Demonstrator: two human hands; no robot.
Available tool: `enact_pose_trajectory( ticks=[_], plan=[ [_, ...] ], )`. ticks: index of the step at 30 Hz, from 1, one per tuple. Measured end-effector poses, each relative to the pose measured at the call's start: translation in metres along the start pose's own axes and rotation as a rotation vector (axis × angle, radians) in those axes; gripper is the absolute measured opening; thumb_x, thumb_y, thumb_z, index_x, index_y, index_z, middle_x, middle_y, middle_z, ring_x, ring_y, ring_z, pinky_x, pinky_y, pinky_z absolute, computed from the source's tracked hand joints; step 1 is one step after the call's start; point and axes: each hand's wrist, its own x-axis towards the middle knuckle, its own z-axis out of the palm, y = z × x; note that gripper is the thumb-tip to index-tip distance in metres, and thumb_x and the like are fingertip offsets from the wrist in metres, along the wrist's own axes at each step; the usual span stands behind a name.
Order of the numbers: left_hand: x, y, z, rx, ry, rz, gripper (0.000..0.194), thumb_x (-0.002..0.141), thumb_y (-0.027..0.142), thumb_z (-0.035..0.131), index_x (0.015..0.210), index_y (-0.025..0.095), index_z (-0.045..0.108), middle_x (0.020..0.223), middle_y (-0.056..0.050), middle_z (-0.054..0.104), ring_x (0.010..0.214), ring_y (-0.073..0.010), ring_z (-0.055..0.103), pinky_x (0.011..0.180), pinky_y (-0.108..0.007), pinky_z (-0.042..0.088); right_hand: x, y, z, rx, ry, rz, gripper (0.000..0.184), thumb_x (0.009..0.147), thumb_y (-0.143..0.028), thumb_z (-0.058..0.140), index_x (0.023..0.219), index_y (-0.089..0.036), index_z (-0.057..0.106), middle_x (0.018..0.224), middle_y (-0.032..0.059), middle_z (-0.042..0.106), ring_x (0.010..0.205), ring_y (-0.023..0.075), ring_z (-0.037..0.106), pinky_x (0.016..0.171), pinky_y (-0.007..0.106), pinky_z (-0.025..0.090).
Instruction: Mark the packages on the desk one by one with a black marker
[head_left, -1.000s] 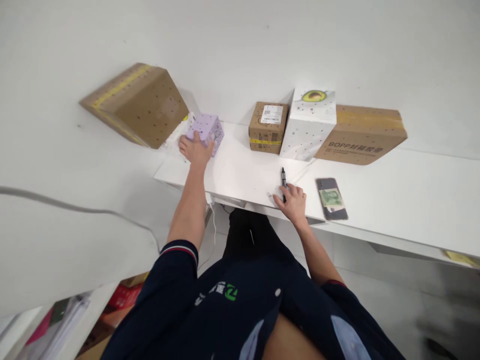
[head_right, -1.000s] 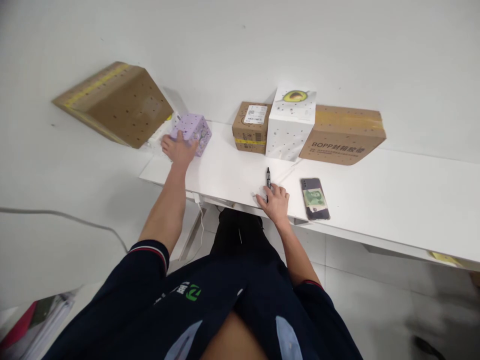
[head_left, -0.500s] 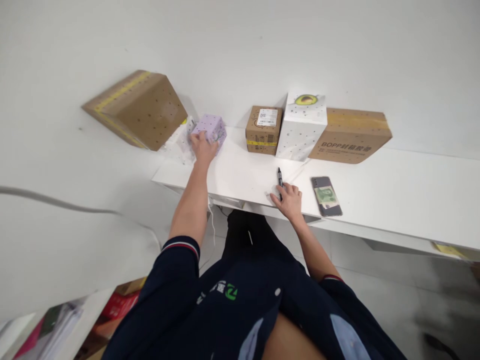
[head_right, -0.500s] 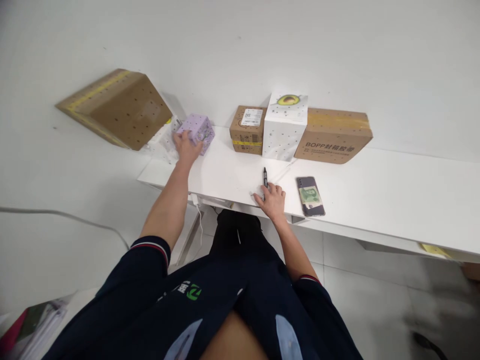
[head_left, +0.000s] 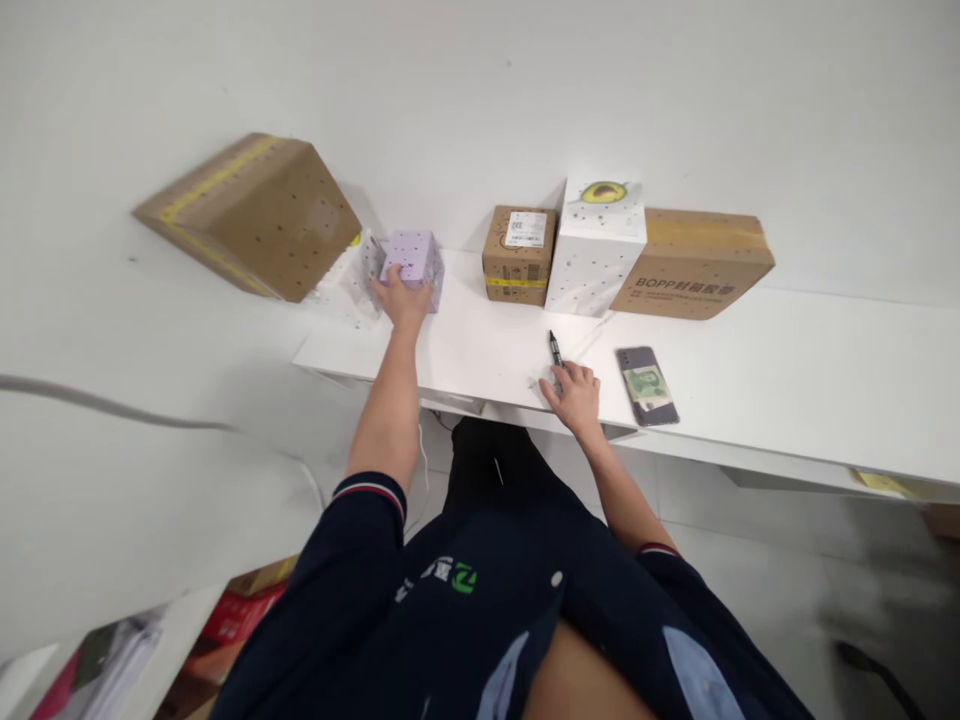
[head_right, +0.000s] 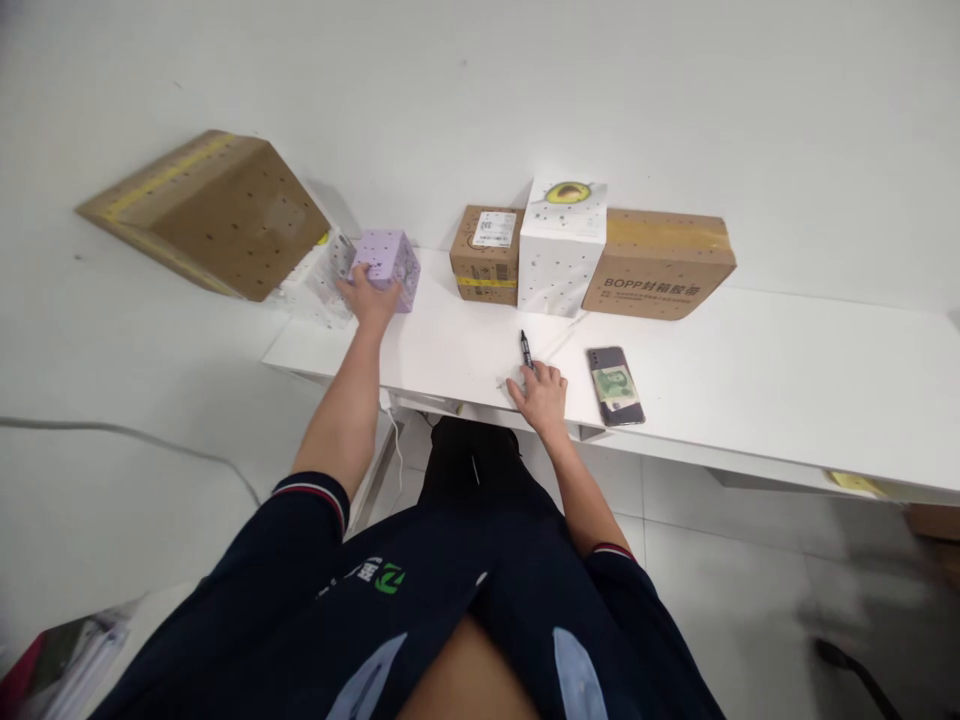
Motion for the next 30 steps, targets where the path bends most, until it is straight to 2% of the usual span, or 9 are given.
enact_pose_trajectory(
  ticks=[3,6,9,12,15,18,21,25,30],
  plan=[
    [-0.048,-0.002,-0.006,0.025,0.023,-0.014,0.070,0.076,0.032,0.078,0.140,0.024,0.052,0.142,-0.020,0.041,0.130,-0.0406,0.052,0.105,-0.058,0.048,0.000,0.001,0.001,0.008,0.009,0.027,0.044,0.099,-0.049,0.048,0.125,-0.020,0.070,0.134,0.0156,0.064,0.116,0.0329,0.049,0.092,0.044,0.038],
    [-0.114,-0.010,-0.020,0.029,0.027,0.037,0.068,0.074,0.033,0.078,0.138,0.024,0.054,0.137,-0.020,0.042,0.125,-0.0398,0.055,0.106,-0.058,0.049,0.001,0.001,0.000,-0.002,-0.016,0.045,0.045,0.099,-0.048,0.048,0.127,-0.020,0.068,0.136,0.0161,0.062,0.118,0.0334,0.048,0.094,0.045,0.038],
    [-0.173,-0.024,-0.040,-0.011,-0.009,0.175,0.068,0.072,0.033,0.080,0.135,0.024,0.055,0.136,-0.018,0.043,0.128,-0.0381,0.053,0.108,-0.057,0.049,0.001,0.000,-0.001,-0.014,-0.037,0.064,0.046,0.100,-0.047,0.046,0.129,-0.019,0.067,0.137,0.0166,0.061,0.119,0.0337,0.047,0.095,0.046,0.038],
    [-0.205,-0.041,-0.054,-0.125,-0.143,0.334,0.076,0.072,0.036,0.081,0.140,0.026,0.049,0.141,-0.017,0.041,0.138,-0.0345,0.046,0.110,-0.051,0.049,0.001,0.000,-0.001,-0.004,-0.026,0.087,0.044,0.101,-0.042,0.042,0.130,-0.017,0.065,0.137,0.0175,0.060,0.119,0.0342,0.046,0.096,0.047,0.038],
    [-0.208,-0.056,-0.055,-0.298,-0.316,0.400,0.093,0.079,0.044,0.077,0.155,0.033,0.024,0.155,-0.017,0.034,0.146,-0.0299,0.041,0.111,-0.049,0.049,0.001,-0.001,0.000,-0.009,-0.015,0.149,0.044,0.100,-0.038,0.041,0.131,-0.016,0.063,0.140,0.0193,0.056,0.118,0.0354,0.044,0.095,0.049,0.038],
    [-0.199,-0.064,-0.048,-0.418,-0.425,0.373,0.105,0.085,0.054,0.071,0.159,0.040,-0.002,0.165,-0.018,0.023,0.154,-0.0273,0.032,0.117,-0.049,0.044,0.002,-0.002,0.000,-0.017,-0.011,0.203,0.046,0.098,-0.037,0.043,0.133,-0.013,0.060,0.143,0.0221,0.053,0.120,0.0377,0.043,0.097,0.052,0.038],
    [-0.189,-0.066,-0.039,-0.457,-0.499,0.352,0.113,0.084,0.067,0.066,0.158,0.042,-0.015,0.169,-0.018,0.015,0.158,-0.0272,0.025,0.119,-0.050,0.040,0.003,-0.004,0.001,-0.008,-0.008,0.210,0.048,0.097,-0.038,0.045,0.136,-0.012,0.058,0.144,0.0235,0.052,0.122,0.0391,0.042,0.099,0.054,0.038],
    [-0.182,-0.076,-0.026,-0.632,-0.555,0.347,0.124,0.072,0.081,0.068,0.160,0.041,-0.009,0.171,-0.016,0.011,0.159,-0.0294,0.019,0.122,-0.049,0.034,0.001,-0.001,0.004,-0.002,0.045,0.199,0.051,0.098,-0.037,0.043,0.142,-0.013,0.054,0.149,0.0240,0.047,0.128,0.0402,0.040,0.101,0.057,0.039],
    [-0.185,-0.091,-0.009,-0.583,-0.503,0.359,0.130,0.060,0.069,0.085,0.160,0.028,0.014,0.163,-0.021,0.030,0.153,-0.0362,0.032,0.124,-0.054,0.030,-0.006,0.008,0.009,0.056,0.214,0.112,0.046,0.098,-0.030,0.039,0.137,-0.014,0.058,0.146,0.0218,0.049,0.132,0.0355,0.040,0.108,0.055,0.037]
  ],
)
